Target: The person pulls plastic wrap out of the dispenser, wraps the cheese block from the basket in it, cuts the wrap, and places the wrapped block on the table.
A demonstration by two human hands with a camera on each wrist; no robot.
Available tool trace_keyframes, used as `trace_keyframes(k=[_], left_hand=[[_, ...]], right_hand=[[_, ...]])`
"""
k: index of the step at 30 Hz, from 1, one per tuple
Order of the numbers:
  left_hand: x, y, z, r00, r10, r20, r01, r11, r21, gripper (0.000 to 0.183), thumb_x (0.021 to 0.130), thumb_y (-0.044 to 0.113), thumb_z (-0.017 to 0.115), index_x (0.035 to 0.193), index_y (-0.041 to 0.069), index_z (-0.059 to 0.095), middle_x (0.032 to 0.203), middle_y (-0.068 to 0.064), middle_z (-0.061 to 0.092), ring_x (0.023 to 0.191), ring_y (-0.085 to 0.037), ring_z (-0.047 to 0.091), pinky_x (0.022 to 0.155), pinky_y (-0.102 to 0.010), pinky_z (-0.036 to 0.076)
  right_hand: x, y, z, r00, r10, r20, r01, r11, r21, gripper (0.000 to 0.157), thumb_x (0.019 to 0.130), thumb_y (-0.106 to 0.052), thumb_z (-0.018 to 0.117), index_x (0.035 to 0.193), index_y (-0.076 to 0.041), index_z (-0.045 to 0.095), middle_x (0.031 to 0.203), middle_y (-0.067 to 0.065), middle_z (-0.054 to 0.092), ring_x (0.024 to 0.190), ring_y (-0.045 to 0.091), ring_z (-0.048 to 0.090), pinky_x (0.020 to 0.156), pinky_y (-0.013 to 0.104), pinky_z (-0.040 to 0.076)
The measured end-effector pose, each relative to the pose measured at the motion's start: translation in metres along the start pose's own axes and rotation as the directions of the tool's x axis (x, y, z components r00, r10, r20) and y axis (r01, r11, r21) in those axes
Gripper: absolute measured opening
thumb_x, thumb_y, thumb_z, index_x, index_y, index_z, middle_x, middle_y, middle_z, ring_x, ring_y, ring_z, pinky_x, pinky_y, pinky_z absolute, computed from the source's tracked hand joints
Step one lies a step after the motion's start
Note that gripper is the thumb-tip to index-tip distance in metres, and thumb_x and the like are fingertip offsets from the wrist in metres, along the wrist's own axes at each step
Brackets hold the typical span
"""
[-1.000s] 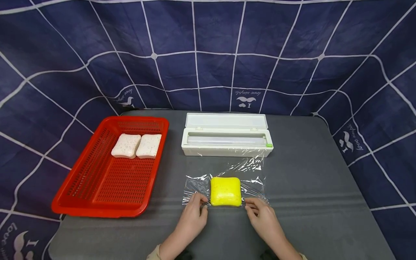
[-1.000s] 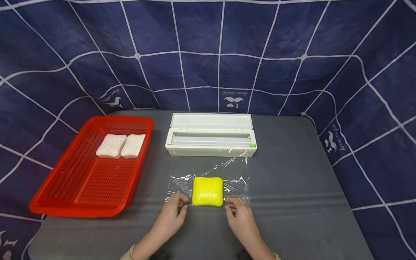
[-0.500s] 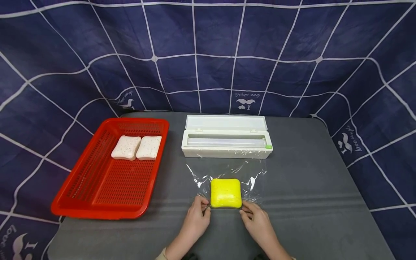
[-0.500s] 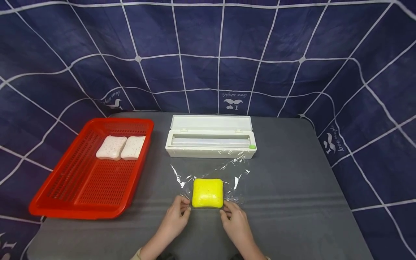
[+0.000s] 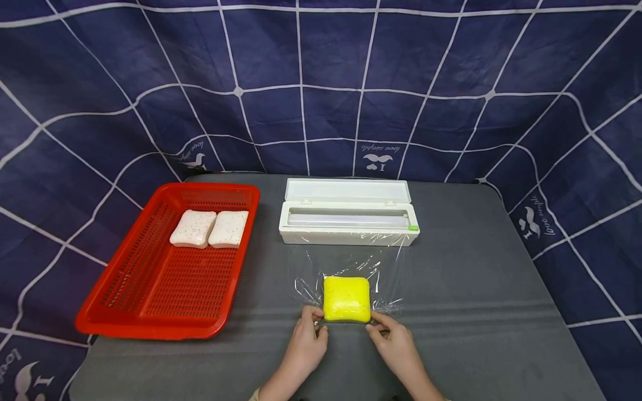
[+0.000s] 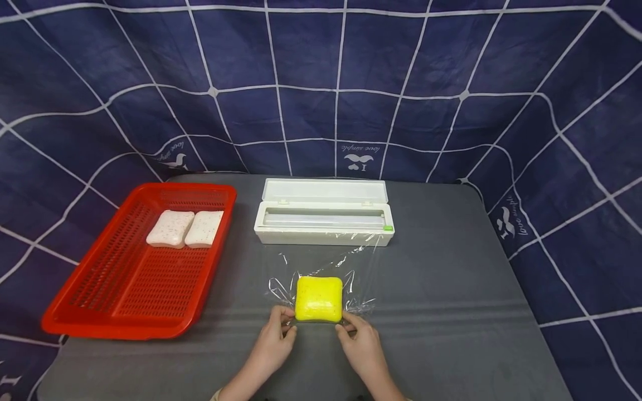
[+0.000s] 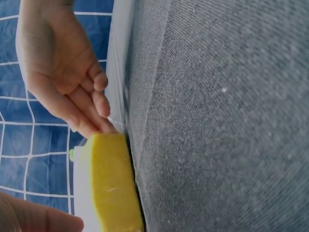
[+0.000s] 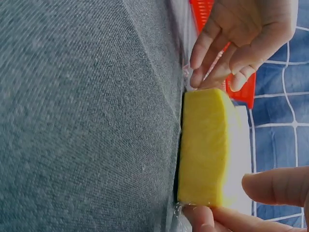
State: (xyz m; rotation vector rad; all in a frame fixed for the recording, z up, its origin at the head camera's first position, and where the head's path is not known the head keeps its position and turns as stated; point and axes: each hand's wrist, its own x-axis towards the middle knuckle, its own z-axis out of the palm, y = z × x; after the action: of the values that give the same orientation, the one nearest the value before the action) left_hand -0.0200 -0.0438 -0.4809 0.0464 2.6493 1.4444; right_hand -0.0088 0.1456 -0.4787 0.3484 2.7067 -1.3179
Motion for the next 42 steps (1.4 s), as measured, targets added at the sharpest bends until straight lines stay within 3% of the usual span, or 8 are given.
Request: trace_keyframes(k=[5,12,19,22,28,32,35,42], left_hand=[[-0.001,0.001,0.0,0.999,-0.016,-0.028,0.016,1.0,0.005,0.034,0.08,-0.008,0.062,0.108,0.005,0.048,0.108,-0.016,0.066,0.097,-0.025,0.052,0.077,-0.034,0.044],[0.006,0.004,-0.002,0.996,-0.022,-0.09,0.023,1.0,0.006,0.043,0.073,-0.011,0.069,0.107,0.008,0.051,0.109,-0.011,0.067,0.104,-0.026,0.049,0.091,-0.045,0.038],[0.023,0.008,-0.006,0.984,0.08,-0.159,-0.064,0.993,0.104,0.05,0.072,-0.01,0.077,0.114,0.008,0.056,0.109,-0.007,0.069,0.105,-0.024,0.047,0.086,-0.042,0.032],[0.032,0.009,-0.009,0.971,0.156,-0.184,-0.123,0.976,0.177,0.048,0.074,-0.006,0.079,0.115,0.008,0.06,0.106,-0.005,0.071,0.105,-0.023,0.049,0.083,-0.04,0.03],[0.052,0.008,-0.014,0.924,0.309,-0.225,-0.242,0.929,0.28,0.027,0.081,0.005,0.078,0.106,0.011,0.068,0.092,-0.001,0.074,0.095,-0.019,0.053,0.082,-0.039,0.03],[0.064,0.007,-0.016,0.915,0.33,-0.234,-0.258,0.922,0.29,0.015,0.086,0.01,0.074,0.1,0.012,0.071,0.085,0.001,0.074,0.089,-0.017,0.054,0.082,-0.039,0.031],[0.073,0.007,-0.018,0.929,0.297,-0.223,-0.237,0.936,0.259,0.01,0.089,0.013,0.071,0.099,0.014,0.071,0.085,0.001,0.073,0.087,-0.017,0.054,0.081,-0.038,0.03],[0.091,0.006,-0.022,0.96,0.21,-0.187,-0.179,0.969,0.169,0.006,0.095,0.015,0.064,0.098,0.014,0.069,0.088,-0.003,0.073,0.088,-0.022,0.055,0.077,-0.036,0.029]], right_hand=[[0.001,-0.003,-0.002,1.0,0.019,-0.02,-0.019,1.0,0.008,0.039,0.088,-0.013,0.071,0.125,0.0,0.065,0.108,0.013,0.073,0.058,0.003,0.048,0.051,0.02,0.04],[0.006,-0.012,-0.008,0.997,-0.029,-0.064,0.026,0.999,-0.048,0.047,0.084,-0.007,0.076,0.127,-0.003,0.06,0.115,0.011,0.072,0.072,0.007,0.051,0.057,0.022,0.04],[0.02,-0.014,-0.012,0.977,-0.164,-0.135,0.14,0.976,-0.17,0.057,0.074,0.001,0.082,0.128,-0.008,0.062,0.112,0.002,0.073,0.079,0.011,0.042,0.068,0.026,0.035],[0.027,-0.01,-0.012,0.932,-0.304,-0.198,0.253,0.936,-0.246,0.062,0.068,0.003,0.086,0.125,-0.008,0.065,0.109,0.003,0.074,0.082,0.014,0.041,0.072,0.031,0.032],[0.047,-0.001,-0.012,0.779,-0.556,-0.288,0.443,0.815,-0.374,0.056,0.063,0.001,0.089,0.115,-0.01,0.072,0.094,0.006,0.075,0.089,0.022,0.052,0.084,0.045,0.029],[0.062,0.003,-0.016,0.741,-0.594,-0.313,0.497,0.799,-0.338,0.039,0.069,-0.001,0.085,0.106,-0.01,0.075,0.087,0.003,0.074,0.09,0.023,0.057,0.093,0.051,0.031],[0.072,0.003,-0.017,0.762,-0.569,-0.311,0.498,0.82,-0.282,0.028,0.075,-0.004,0.081,0.102,-0.01,0.077,0.089,0.004,0.074,0.089,0.023,0.06,0.094,0.051,0.034],[0.088,-0.004,-0.019,0.889,-0.389,-0.242,0.37,0.921,-0.122,0.015,0.088,-0.012,0.072,0.103,-0.012,0.074,0.1,0.007,0.073,0.096,0.027,0.064,0.085,0.047,0.049]])
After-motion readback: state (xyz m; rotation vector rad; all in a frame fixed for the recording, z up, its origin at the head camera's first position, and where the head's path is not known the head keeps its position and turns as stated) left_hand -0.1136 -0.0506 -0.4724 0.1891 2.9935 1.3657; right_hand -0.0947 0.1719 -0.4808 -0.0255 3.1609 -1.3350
